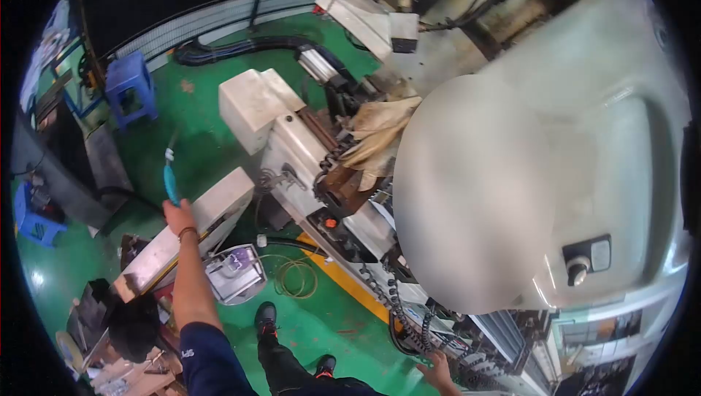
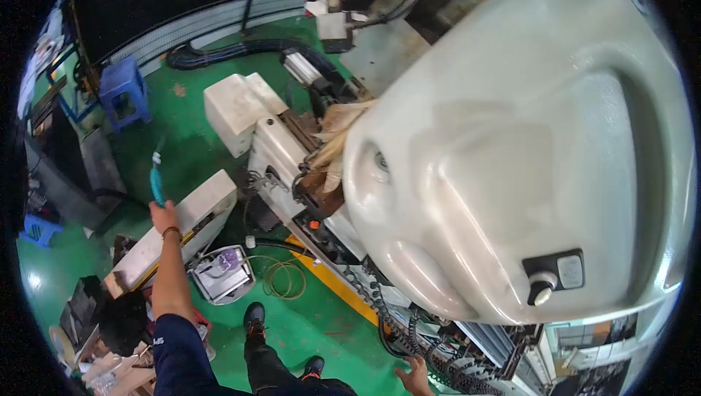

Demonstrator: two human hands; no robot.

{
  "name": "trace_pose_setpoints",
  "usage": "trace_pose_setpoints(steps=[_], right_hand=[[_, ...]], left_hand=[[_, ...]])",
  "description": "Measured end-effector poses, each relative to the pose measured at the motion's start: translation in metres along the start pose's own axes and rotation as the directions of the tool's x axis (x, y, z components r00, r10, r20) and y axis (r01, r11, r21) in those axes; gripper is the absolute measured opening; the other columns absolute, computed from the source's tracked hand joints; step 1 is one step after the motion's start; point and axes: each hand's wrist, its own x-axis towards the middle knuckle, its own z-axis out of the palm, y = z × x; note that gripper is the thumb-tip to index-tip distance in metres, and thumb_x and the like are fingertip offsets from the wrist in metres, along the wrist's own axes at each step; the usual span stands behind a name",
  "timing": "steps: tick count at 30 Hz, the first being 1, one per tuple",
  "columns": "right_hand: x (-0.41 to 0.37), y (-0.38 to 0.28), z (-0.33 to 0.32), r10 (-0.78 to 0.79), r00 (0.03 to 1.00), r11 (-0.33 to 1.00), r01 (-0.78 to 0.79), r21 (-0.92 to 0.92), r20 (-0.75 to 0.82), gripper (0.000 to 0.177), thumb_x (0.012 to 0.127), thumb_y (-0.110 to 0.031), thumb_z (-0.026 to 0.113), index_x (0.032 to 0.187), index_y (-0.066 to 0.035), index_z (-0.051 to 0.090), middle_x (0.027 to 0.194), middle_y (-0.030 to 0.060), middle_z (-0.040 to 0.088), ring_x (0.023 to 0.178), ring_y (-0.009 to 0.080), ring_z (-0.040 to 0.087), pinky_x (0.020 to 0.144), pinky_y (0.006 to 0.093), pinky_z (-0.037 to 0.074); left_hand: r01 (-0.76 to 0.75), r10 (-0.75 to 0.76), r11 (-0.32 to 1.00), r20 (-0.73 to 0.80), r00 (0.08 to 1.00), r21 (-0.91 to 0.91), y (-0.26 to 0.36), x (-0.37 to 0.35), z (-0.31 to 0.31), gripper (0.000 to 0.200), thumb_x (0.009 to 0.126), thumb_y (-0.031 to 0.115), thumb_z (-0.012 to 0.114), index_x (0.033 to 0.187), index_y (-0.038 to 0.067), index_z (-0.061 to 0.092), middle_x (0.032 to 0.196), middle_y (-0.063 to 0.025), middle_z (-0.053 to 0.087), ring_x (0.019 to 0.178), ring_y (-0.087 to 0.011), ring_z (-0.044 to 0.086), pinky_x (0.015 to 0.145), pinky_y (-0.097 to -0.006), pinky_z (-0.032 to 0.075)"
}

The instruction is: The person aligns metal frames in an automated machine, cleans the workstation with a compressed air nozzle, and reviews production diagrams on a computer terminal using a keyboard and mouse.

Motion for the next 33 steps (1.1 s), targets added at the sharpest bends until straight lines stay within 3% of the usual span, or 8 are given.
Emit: trace_pose_setpoints(steps=[6,10,14,18,25,28,31,33], right_hand=[[0.017,-0.068,-0.009,-0.176,0.984,0.961,0.179,0.209,-0.036,0.053,0.092,-0.033,0.079,0.134,-0.004,0.065,0.139,0.0222,0.06,0.132,0.0403,0.056,0.11,0.0472,0.047],[0.022,-0.143,-0.022,-0.323,0.946,0.849,0.302,0.433,-0.026,0.054,0.098,-0.031,0.073,0.144,-0.006,0.058,0.141,0.0219,0.06,0.133,0.0376,0.057,0.109,0.0457,0.048],[-0.009,-0.191,-0.039,-0.545,0.839,0.683,0.446,0.579,-0.003,0.072,0.103,-0.037,0.066,0.159,-0.001,0.038,0.158,0.0226,0.045,0.146,0.036,0.045,0.12,0.0457,0.036],[-0.066,-0.172,-0.043,-0.691,0.699,0.402,0.584,0.705,-0.184,0.077,0.107,-0.04,0.059,0.163,0.001,0.027,0.166,0.0267,0.031,0.154,0.0414,0.032,0.125,0.0452,0.028],[-0.146,-0.032,-0.072,-0.319,0.817,0.471,0.577,0.667,-0.481,0.071,0.108,-0.04,0.054,0.159,0.004,0.032,0.156,0.0256,0.043,0.146,0.0361,0.043,0.122,0.0449,0.032],[-0.172,0.012,-0.074,-0.051,0.898,0.184,0.438,0.88,-0.437,0.065,0.11,-0.037,0.052,0.157,0.005,0.036,0.142,0.0211,0.057,0.13,0.029,0.056,0.114,0.042,0.041],[-0.17,0.052,-0.083,0.268,0.748,0.18,0.58,0.795,-0.607,0.048,0.11,-0.032,0.052,0.142,0.004,0.05,0.115,0.0132,0.068,0.105,0.0217,0.065,0.092,0.0361,0.052],[-0.193,0.073,-0.127,0.307,0.66,0.469,0.522,0.713,-0.686,0.035,0.11,-0.03,0.053,0.124,0.002,0.058,0.092,0.0094,0.07,0.083,0.0179,0.067,0.074,0.0336,0.054]], left_hand=[[-0.293,0.41,0.814,0.139,0.901,-0.501,0.011,-0.099,-0.077,0.032,0.09,0.011,0.069,0.113,-0.002,0.052,0.107,-0.0183,0.059,0.094,-0.0303,0.057,0.09,-0.0434,0.049],[-0.273,0.47,0.794,0.262,0.843,-0.543,0.012,-0.257,-0.15,0.077,0.082,-0.004,0.074,0.153,-0.003,0.043,0.145,-0.0203,0.056,0.131,-0.032,0.058,0.112,-0.0411,0.044],[0.351,0.107,0.89,0.883,0.457,-0.29,0.069,-0.42,-0.263,0.042,0.091,-0.003,0.06,0.132,0.0,0.064,0.12,-0.0109,0.069,0.101,-0.0171,0.066,0.085,-0.033,0.056],[0.351,0.51,0.743,0.822,0.254,-0.57,0.099,-0.556,-0.315,0.057,0.1,0.004,0.06,0.155,0.0,0.042,0.145,-0.0146,0.056,0.126,-0.0212,0.057,0.108,-0.0368,0.046],[0.483,0.73,0.681,0.553,-0.4,-0.55,0.145,-0.683,-0.362,0.088,0.109,0.04,0.056,0.169,0.0,0.006,0.173,-0.0148,0.021,0.159,-0.0256,0.021,0.128,-0.0395,0.017],[0.592,0.673,0.732,0.494,-0.551,-0.337,0.152,-0.738,-0.377,0.091,0.108,0.046,0.055,0.168,0.0,0.004,0.175,-0.0142,0.013,0.162,-0.0271,0.011,0.129,-0.0417,0.01],[0.58,0.679,0.734,0.339,-0.652,-0.354,0.172,-0.773,-0.418,0.086,0.111,0.044,0.052,0.168,0.0,0.004,0.176,-0.0173,0.009,0.163,-0.0283,0.0,0.131,-0.0427,0.007],[0.466,0.598,0.794,0.361,-0.715,-0.391,0.17,-0.771,-0.431,0.082,0.108,0.034,0.061,0.168,0.004,0.013,0.176,-0.0143,0.01,0.16,-0.0278,0.017,0.129,-0.0434,0.02]])
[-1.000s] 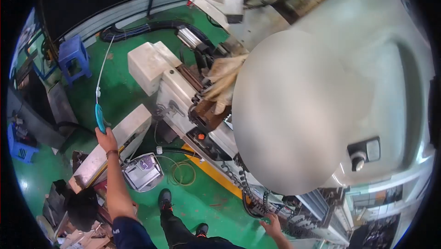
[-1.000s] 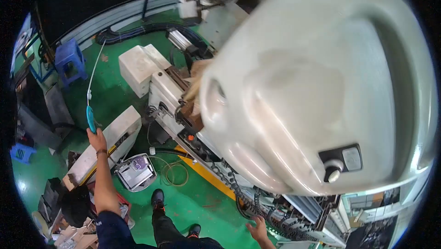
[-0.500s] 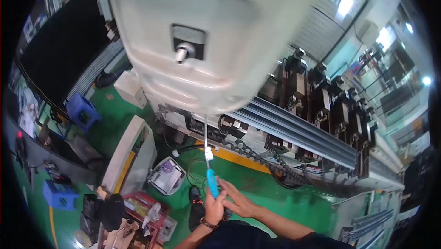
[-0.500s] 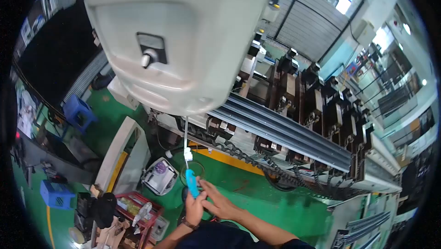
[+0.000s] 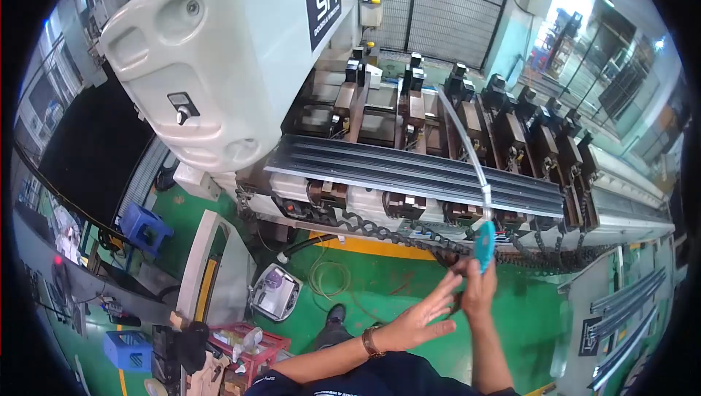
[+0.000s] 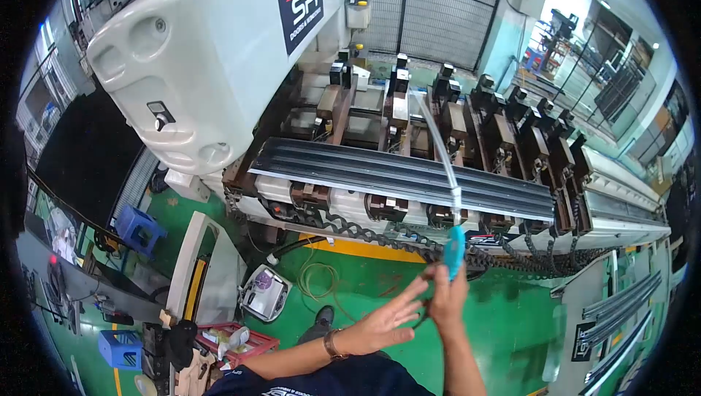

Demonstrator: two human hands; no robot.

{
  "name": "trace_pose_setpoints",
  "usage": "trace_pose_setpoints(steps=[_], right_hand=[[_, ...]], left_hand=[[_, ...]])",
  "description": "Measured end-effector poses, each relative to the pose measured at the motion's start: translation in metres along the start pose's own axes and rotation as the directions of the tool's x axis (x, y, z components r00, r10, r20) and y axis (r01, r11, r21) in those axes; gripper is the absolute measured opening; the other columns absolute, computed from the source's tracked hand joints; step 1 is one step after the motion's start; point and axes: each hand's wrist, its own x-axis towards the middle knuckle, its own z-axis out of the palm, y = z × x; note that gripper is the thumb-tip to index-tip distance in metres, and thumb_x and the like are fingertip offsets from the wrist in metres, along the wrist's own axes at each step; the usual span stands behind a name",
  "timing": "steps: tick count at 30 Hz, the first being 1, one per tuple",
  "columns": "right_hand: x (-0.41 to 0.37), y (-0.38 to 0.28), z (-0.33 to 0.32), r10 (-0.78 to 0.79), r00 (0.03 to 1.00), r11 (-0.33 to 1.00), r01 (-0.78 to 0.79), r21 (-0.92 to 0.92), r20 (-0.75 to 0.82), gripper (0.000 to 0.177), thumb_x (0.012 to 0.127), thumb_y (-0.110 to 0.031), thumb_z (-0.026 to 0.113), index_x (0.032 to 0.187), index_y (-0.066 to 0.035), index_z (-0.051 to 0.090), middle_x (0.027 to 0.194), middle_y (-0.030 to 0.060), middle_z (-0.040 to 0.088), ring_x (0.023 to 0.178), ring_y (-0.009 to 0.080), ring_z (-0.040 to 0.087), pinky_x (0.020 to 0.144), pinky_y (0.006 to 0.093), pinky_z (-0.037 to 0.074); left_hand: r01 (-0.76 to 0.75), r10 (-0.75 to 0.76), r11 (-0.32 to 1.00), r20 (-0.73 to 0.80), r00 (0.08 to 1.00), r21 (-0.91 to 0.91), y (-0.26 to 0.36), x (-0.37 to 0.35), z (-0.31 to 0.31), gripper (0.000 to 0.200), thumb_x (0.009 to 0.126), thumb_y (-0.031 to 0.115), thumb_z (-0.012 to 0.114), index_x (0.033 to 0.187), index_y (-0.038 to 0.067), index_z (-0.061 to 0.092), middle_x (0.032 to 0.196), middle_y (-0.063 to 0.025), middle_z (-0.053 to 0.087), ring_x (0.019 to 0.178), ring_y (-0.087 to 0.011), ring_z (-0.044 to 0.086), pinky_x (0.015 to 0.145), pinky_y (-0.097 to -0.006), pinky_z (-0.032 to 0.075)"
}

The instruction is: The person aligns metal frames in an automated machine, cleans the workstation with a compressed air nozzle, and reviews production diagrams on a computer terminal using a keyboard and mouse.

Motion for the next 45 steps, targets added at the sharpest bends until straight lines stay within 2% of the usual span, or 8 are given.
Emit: trace_pose_setpoints(steps=[2,3,7,21,35,42,43,45], right_hand=[[0.016,-0.018,-0.04,0.215,0.975,0.952,-0.223,-0.208,-0.06,0.03,0.109,-0.028,0.054,0.109,0.001,0.059,0.07,0.006,0.064,0.061,0.0143,0.061,0.057,0.0325,0.05],[0.023,-0.039,-0.059,0.302,0.953,0.931,-0.291,-0.221,0.019,0.029,0.108,-0.027,0.055,0.108,0.002,0.059,0.066,0.0053,0.061,0.056,0.013,0.058,0.053,0.0315,0.047],[0.03,-0.102,-0.095,0.484,0.85,0.865,-0.426,-0.266,0.211,0.028,0.106,-0.026,0.056,0.109,0.001,0.061,0.067,0.0038,0.06,0.054,0.013,0.057,0.051,0.0289,0.043],[0.11,-0.106,0.096,0.373,0.683,0.926,-0.322,-0.199,0.628,0.028,0.106,-0.026,0.058,0.093,-0.002,0.055,0.065,0.0031,0.058,0.053,0.0129,0.056,0.05,0.0309,0.045],[0.146,-0.081,0.186,0.4,0.748,0.901,-0.426,-0.08,0.529,0.033,0.107,-0.031,0.057,0.089,-0.004,0.057,0.065,0.0034,0.06,0.053,0.0131,0.058,0.047,0.0314,0.046],[0.096,-0.096,0.119,0.365,0.839,0.927,-0.289,-0.238,0.404,0.03,0.106,-0.034,0.058,0.097,-0.005,0.057,0.068,0.0009,0.058,0.057,0.0102,0.054,0.052,0.0309,0.044],[0.084,-0.111,0.098,0.461,0.818,0.872,-0.346,-0.345,0.344,0.041,0.103,-0.037,0.06,0.118,0.001,0.061,0.081,0.0188,0.068,0.078,0.0347,0.066,0.076,0.0485,0.051],[0.055,-0.119,0.059,0.465,0.872,0.824,-0.364,-0.434,0.152,0.04,0.103,-0.035,0.059,0.121,0.0,0.061,0.084,0.0219,0.069,0.081,0.0399,0.067,0.077,0.0506,0.051]], left_hand=[[0.143,-0.139,0.989,0.095,0.986,-0.037,-0.006,-0.007,-0.012,0.078,0.106,0.026,0.067,0.167,0.004,0.023,0.177,-0.0104,0.008,0.157,-0.0251,0.029,0.128,-0.0427,0.027],[0.133,-0.134,0.976,-0.004,0.991,0.174,-0.013,-0.012,-0.023,0.063,0.106,0.023,0.066,0.16,0.003,0.039,0.17,-0.0114,0.032,0.149,-0.0233,0.044,0.123,-0.0397,0.037],[0.359,-0.316,0.926,-0.287,0.904,0.113,-0.018,-0.041,-0.081,0.052,0.106,0.023,0.067,0.151,0.002,0.051,0.148,-0.0104,0.058,0.136,-0.0204,0.057,0.115,-0.0374,0.045],[0.384,-0.203,0.893,-0.552,0.809,0.234,-0.002,-0.1,-0.212,0.045,0.103,0.019,0.07,0.141,-0.002,0.059,0.141,-0.0152,0.063,0.133,-0.0218,0.059,0.112,-0.036,0.047],[0.435,-0.253,0.851,-0.497,0.83,0.294,0.008,-0.089,-0.263,0.047,0.103,0.021,0.07,0.142,-0.003,0.057,0.142,-0.0166,0.063,0.131,-0.0225,0.06,0.11,-0.0361,0.048],[0.395,-0.177,0.833,-0.49,0.853,0.388,-0.001,-0.075,-0.275,0.054,0.101,0.02,0.072,0.146,-0.002,0.054,0.146,-0.0203,0.059,0.121,-0.0255,0.067,0.102,-0.0358,0.054],[0.404,-0.173,0.819,-0.496,0.851,0.408,-0.005,-0.073,-0.28,0.055,0.101,0.019,0.072,0.147,-0.003,0.052,0.146,-0.0201,0.059,0.122,-0.0255,0.067,0.101,-0.0359,0.054],[0.377,-0.121,0.812,-0.502,0.856,0.446,-0.005,-0.064,-0.29,0.059,0.099,0.016,0.073,0.149,-0.003,0.048,0.15,-0.0206,0.054,0.123,-0.0258,0.065,0.102,-0.0359,0.053]])
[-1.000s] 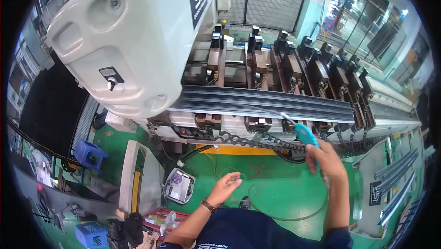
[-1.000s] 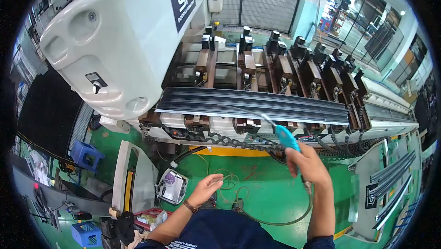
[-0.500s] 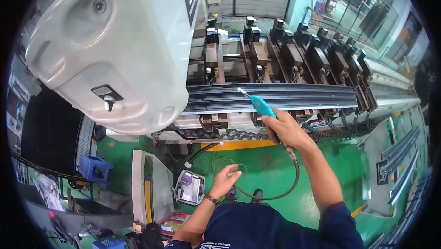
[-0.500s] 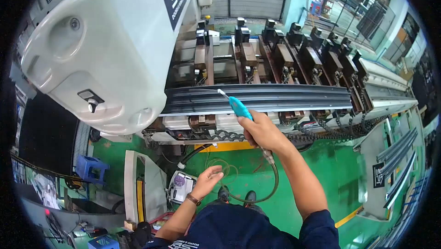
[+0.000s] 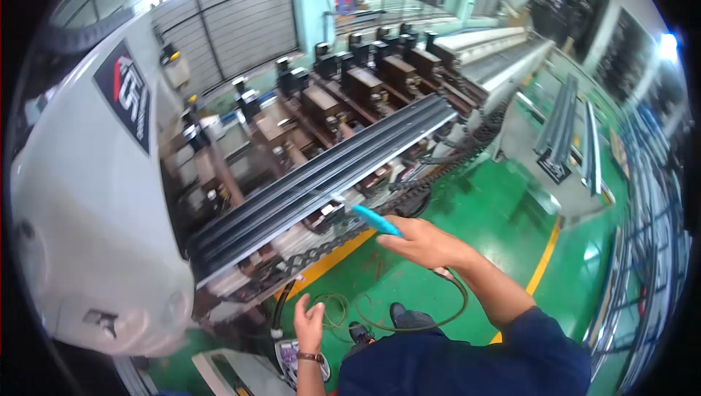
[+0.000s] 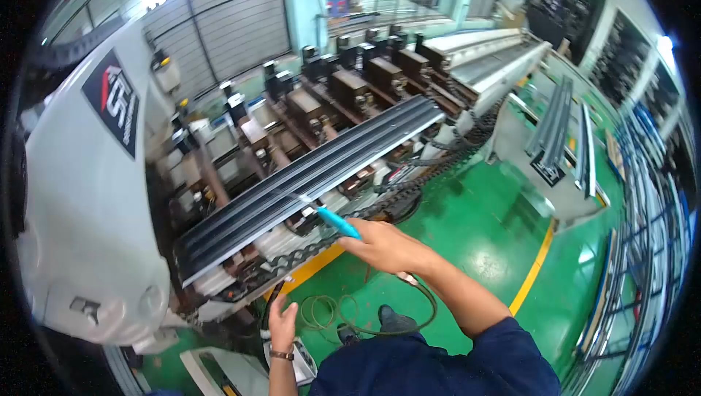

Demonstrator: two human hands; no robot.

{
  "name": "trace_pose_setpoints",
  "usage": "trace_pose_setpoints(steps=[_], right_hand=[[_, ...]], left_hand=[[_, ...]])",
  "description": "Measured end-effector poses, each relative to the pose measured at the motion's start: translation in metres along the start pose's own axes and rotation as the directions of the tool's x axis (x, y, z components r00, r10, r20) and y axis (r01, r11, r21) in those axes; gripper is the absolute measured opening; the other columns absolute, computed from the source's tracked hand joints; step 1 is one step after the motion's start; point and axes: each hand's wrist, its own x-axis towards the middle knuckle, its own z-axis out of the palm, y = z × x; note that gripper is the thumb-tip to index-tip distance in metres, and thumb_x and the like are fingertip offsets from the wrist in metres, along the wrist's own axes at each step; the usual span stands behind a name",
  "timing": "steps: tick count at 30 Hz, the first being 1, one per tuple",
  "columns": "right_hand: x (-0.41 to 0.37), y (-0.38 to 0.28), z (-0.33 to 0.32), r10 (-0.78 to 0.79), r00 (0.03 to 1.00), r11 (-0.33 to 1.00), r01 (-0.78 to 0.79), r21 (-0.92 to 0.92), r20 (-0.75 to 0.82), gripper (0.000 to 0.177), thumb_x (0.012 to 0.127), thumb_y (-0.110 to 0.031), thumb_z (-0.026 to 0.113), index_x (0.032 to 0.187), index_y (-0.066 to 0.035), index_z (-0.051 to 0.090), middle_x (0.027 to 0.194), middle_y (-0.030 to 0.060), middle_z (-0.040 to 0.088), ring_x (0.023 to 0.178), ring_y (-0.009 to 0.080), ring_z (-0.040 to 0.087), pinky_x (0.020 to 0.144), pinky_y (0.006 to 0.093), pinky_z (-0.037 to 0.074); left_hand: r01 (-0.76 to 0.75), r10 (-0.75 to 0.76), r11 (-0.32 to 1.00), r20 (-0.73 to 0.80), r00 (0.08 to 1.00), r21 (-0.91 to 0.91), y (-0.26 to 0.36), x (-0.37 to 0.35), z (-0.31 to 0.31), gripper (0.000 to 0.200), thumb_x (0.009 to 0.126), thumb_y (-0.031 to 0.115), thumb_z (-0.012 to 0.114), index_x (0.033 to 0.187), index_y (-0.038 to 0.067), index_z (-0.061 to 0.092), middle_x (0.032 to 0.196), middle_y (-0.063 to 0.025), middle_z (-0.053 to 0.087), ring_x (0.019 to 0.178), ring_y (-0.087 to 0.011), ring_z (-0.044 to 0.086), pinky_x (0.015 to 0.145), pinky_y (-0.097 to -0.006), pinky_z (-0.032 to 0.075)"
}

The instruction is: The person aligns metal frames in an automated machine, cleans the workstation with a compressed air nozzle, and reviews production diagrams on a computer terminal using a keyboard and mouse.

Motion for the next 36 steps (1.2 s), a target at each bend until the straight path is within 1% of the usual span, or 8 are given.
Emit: trace_pose_setpoints(steps=[4,7,9,16,19,26,31,36], right_hand=[[-0.04,0.055,-0.039,0.199,0.902,0.971,-0.233,-0.044,-0.384,0.04,0.103,-0.033,0.057,0.127,0.0,0.059,0.09,0.0283,0.07,0.088,0.0486,0.069,0.08,0.0549,0.051],[-0.037,0.097,-0.063,0.293,0.851,0.94,-0.339,-0.029,-0.436,0.041,0.103,-0.032,0.057,0.131,-0.001,0.057,0.094,0.0302,0.07,0.092,0.0504,0.069,0.082,0.0562,0.052],[-0.032,0.098,-0.072,0.267,0.862,0.951,-0.308,-0.027,-0.431,0.047,0.102,-0.034,0.057,0.134,-0.001,0.057,0.093,0.0285,0.07,0.091,0.0468,0.069,0.082,0.0531,0.051],[0.025,0.17,-0.137,0.207,0.815,0.952,-0.296,-0.082,-0.541,0.041,0.1,-0.032,0.055,0.124,0.002,0.056,0.097,0.0318,0.071,0.096,0.0539,0.067,0.088,0.0619,0.051],[0.05,0.173,-0.15,0.091,0.911,0.981,-0.152,-0.123,-0.402,0.042,0.099,-0.032,0.056,0.122,0.004,0.057,0.098,0.0333,0.071,0.095,0.0537,0.068,0.088,0.0614,0.052],[0.103,0.213,-0.203,0.124,0.873,0.957,-0.23,-0.174,-0.472,0.036,0.099,-0.029,0.056,0.113,0.004,0.056,0.096,0.0318,0.072,0.092,0.0525,0.069,0.085,0.0623,0.053],[0.095,0.251,-0.234,0.217,0.841,0.925,-0.339,-0.169,-0.496,0.036,0.1,-0.03,0.054,0.112,0.003,0.057,0.096,0.0316,0.072,0.092,0.0532,0.069,0.084,0.0635,0.052],[0.058,0.241,-0.232,0.226,0.857,0.939,-0.318,-0.13,-0.463,0.038,0.1,-0.03,0.054,0.12,0.003,0.056,0.096,0.0329,0.072,0.092,0.054,0.068,0.086,0.0632,0.051]], left_hand=[[-0.003,0.006,0.998,-0.046,0.999,0.063,-0.002,0.058,-0.004,0.07,0.097,0.017,0.074,0.155,-0.004,0.041,0.158,-0.0235,0.044,0.136,-0.0318,0.057,0.11,-0.04,0.048],[-0.169,0.22,0.876,-0.062,0.974,0.453,0.017,0.117,0.002,0.075,0.094,0.024,0.077,0.154,-0.003,0.042,0.161,-0.0298,0.036,0.152,-0.0417,0.036,0.123,-0.0476,0.032],[-0.256,0.33,0.827,-0.062,0.942,0.5,0.031,0.159,0.017,0.081,0.09,0.029,0.08,0.156,0.001,0.041,0.165,-0.0334,0.027,0.154,-0.047,0.029,0.126,-0.0499,0.025],[-0.025,0.259,0.485,-0.116,0.959,0.874,0.082,0.258,0.1,0.1,0.083,0.042,0.084,0.164,0.016,0.031,0.172,-0.0284,0.015,0.155,-0.0546,0.018,0.12,-0.0658,0.029],[0.026,0.188,0.375,-0.103,0.977,0.927,0.091,0.284,0.131,0.106,0.08,0.043,0.087,0.166,0.017,0.03,0.174,-0.0255,0.011,0.158,-0.0519,0.012,0.119,-0.0701,0.026],[0.001,0.134,0.133,-0.019,0.991,0.991,0.11,0.308,0.193,0.12,0.071,0.05,0.093,0.167,0.02,0.028,0.176,-0.0198,0.009,0.16,-0.0486,0.004,0.125,-0.0688,0.014],[0.068,0.063,0.142,-0.078,0.995,0.987,0.099,0.328,0.2,0.136,0.066,0.053,0.096,0.17,0.027,0.013,0.177,-0.0159,0.008,0.16,-0.0474,0.008,0.125,-0.0679,0.017],[0.053,0.139,0.124,-0.07,0.988,0.991,0.091,0.336,0.203,0.141,0.058,0.053,0.099,0.17,0.03,0.016,0.176,-0.0156,0.012,0.159,-0.0493,0.011,0.123,-0.0692,0.021]])
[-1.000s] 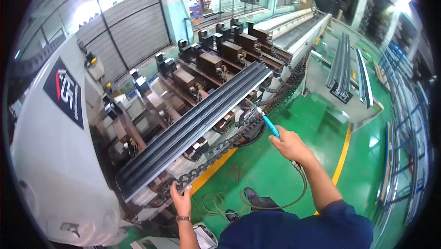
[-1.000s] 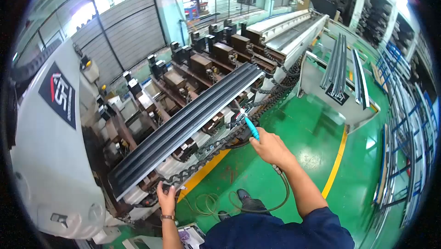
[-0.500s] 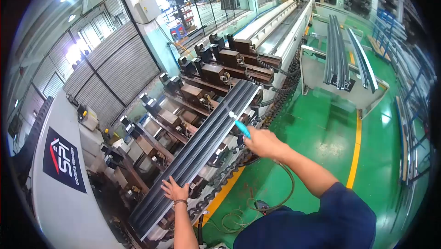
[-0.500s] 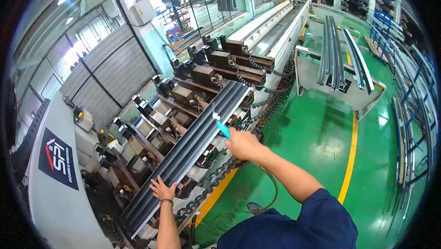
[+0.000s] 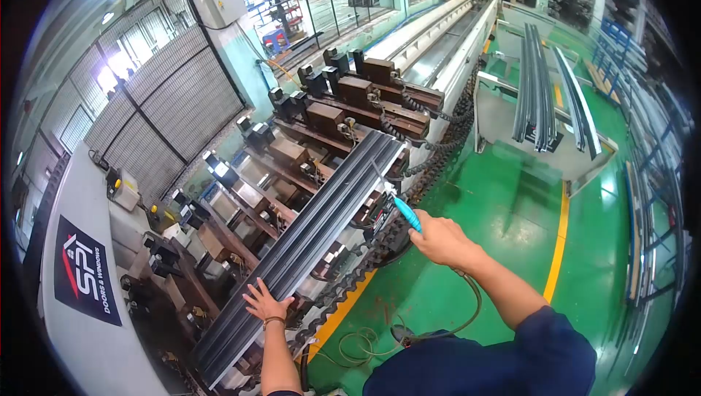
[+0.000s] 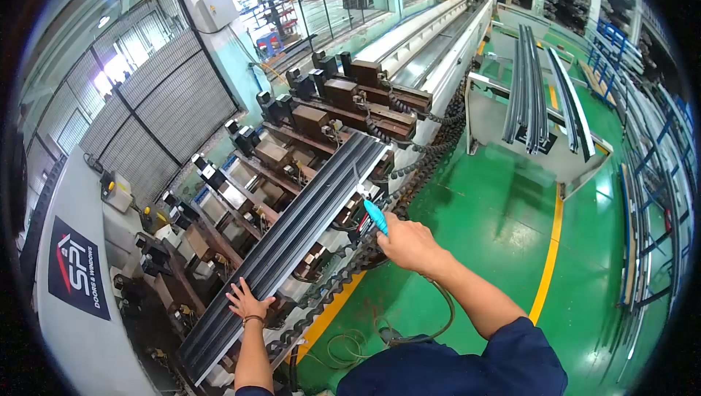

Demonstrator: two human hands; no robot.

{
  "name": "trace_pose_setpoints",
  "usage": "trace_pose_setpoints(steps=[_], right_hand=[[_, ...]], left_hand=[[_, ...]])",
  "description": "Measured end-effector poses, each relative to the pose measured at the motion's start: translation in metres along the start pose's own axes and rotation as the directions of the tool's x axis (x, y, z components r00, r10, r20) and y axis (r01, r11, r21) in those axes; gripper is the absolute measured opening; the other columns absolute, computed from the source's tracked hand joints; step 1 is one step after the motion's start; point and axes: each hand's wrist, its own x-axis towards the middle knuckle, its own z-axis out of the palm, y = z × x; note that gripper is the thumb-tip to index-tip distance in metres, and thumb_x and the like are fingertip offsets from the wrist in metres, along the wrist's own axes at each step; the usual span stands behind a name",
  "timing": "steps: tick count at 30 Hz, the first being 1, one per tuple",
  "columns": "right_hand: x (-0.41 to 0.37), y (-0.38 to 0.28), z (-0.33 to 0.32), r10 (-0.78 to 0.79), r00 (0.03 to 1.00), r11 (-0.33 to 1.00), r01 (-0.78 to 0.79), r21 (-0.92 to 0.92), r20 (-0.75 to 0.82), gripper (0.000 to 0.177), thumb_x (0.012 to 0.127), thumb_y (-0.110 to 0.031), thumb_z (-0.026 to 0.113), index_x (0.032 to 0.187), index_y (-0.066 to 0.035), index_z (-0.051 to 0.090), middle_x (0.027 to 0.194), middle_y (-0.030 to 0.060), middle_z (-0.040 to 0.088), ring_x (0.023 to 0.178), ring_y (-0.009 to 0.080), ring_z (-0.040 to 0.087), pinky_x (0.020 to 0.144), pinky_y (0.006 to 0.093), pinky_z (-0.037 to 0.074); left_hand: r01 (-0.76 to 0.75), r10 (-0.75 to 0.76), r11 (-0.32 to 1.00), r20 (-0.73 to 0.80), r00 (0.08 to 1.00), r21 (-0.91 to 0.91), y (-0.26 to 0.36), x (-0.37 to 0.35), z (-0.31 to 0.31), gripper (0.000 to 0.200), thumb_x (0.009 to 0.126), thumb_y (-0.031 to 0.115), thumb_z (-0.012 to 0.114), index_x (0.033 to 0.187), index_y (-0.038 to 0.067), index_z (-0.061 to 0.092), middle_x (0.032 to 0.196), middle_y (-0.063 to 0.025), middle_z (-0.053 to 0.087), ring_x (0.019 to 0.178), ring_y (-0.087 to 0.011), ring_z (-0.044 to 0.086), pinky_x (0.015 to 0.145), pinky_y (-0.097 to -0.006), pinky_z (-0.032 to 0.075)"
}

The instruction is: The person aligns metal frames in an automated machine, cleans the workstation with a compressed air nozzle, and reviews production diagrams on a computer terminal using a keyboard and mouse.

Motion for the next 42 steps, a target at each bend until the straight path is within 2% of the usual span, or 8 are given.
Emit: trace_pose_setpoints(steps=[9,14,18,22,25,32,37,42], right_hand=[[0.101,0.085,-0.011,0.203,0.954,0.974,-0.221,-0.058,-0.222,0.044,0.098,-0.034,0.057,0.121,0.003,0.059,0.105,0.0323,0.072,0.1,0.0523,0.069,0.091,0.0606,0.054],[0.126,0.112,-0.007,0.018,0.951,0.994,0.017,0.112,-0.307,0.036,0.099,-0.033,0.058,0.11,0.001,0.06,0.095,0.024,0.074,0.085,0.0436,0.072,0.077,0.055,0.054],[0.072,0.033,-0.036,-0.049,0.997,0.798,0.005,0.602,0.058,0.022,0.102,-0.025,0.059,0.095,-0.004,0.055,0.065,0.0013,0.055,0.057,0.0109,0.052,0.053,0.0314,0.042],[0.021,-0.007,-0.047,-0.289,0.849,0.83,-0.009,0.558,0.443,0.021,0.101,-0.023,0.06,0.105,-0.003,0.059,0.063,0.0002,0.053,0.055,0.011,0.051,0.051,0.0304,0.04],[0.005,-0.041,-0.048,-0.331,0.656,0.842,-0.118,0.526,0.678,0.049,0.1,-0.019,0.061,0.142,0.005,0.054,0.067,0.0024,0.055,0.058,0.0126,0.052,0.052,0.0303,0.042],[0.0,-0.118,0.044,-0.43,0.474,0.877,0.015,0.481,0.768,0.032,0.102,-0.015,0.06,0.127,0.004,0.059,0.067,0.0019,0.056,0.055,0.0121,0.052,0.052,0.0309,0.041],[-0.025,-0.186,0.14,-0.582,0.261,0.807,0.064,0.588,0.77,0.025,0.103,-0.016,0.058,0.119,0.003,0.06,0.065,0.0023,0.056,0.054,0.0115,0.052,0.051,0.0306,0.04],[-0.085,-0.247,0.231,-0.644,0.279,0.764,0.19,0.616,0.713,0.025,0.105,-0.017,0.057,0.118,0.004,0.058,0.064,0.0015,0.055,0.052,0.0108,0.052,0.048,0.0288,0.04]], left_hand=[[0.034,-0.031,0.998,0.044,0.999,-0.052,0.007,0.004,-0.007,0.137,0.061,0.05,0.099,0.169,0.026,0.018,0.176,-0.0184,0.011,0.16,-0.0472,0.009,0.126,-0.0645,0.019],[-0.133,0.079,0.969,-0.249,0.965,-0.209,-0.007,-0.036,0.021,0.119,0.074,0.042,0.092,0.167,0.011,0.025,0.173,-0.0256,0.015,0.159,-0.0479,0.012,0.127,-0.0605,0.016],[-0.196,0.086,0.915,-0.305,0.948,-0.352,-0.021,-0.122,0.058,0.099,0.08,0.033,0.086,0.161,0.007,0.036,0.17,-0.0281,0.021,0.159,-0.0482,0.015,0.127,-0.058,0.018],[0.071,-0.155,0.852,-0.121,0.981,-0.518,-0.046,-0.232,0.124,0.087,0.083,0.032,0.082,0.157,0.007,0.044,0.168,-0.029,0.028,0.158,-0.0474,0.018,0.127,-0.0542,0.021],[0.234,-0.224,0.854,0.079,0.971,-0.465,-0.064,-0.31,0.164,0.077,0.085,0.035,0.08,0.151,0.007,0.052,0.162,-0.0283,0.039,0.153,-0.0467,0.031,0.124,-0.0524,0.03],[0.374,-0.135,0.656,0.386,0.913,-0.656,-0.072,-0.366,0.195,0.071,0.091,0.053,0.072,0.144,0.007,0.061,0.149,-0.0221,0.058,0.137,-0.0394,0.055,0.116,-0.0475,0.043],[0.376,-0.046,0.479,0.405,0.913,-0.793,-0.069,-0.345,0.121,0.081,0.092,0.059,0.071,0.151,0.007,0.053,0.15,-0.0224,0.058,0.138,-0.039,0.055,0.114,-0.0468,0.045],[0.245,0.125,0.159,0.266,0.956,-0.956,-0.079,-0.347,0.054,0.084,0.095,0.057,0.072,0.157,0.007,0.046,0.153,-0.0228,0.055,0.141,-0.0353,0.054,0.115,-0.0443,0.045]])
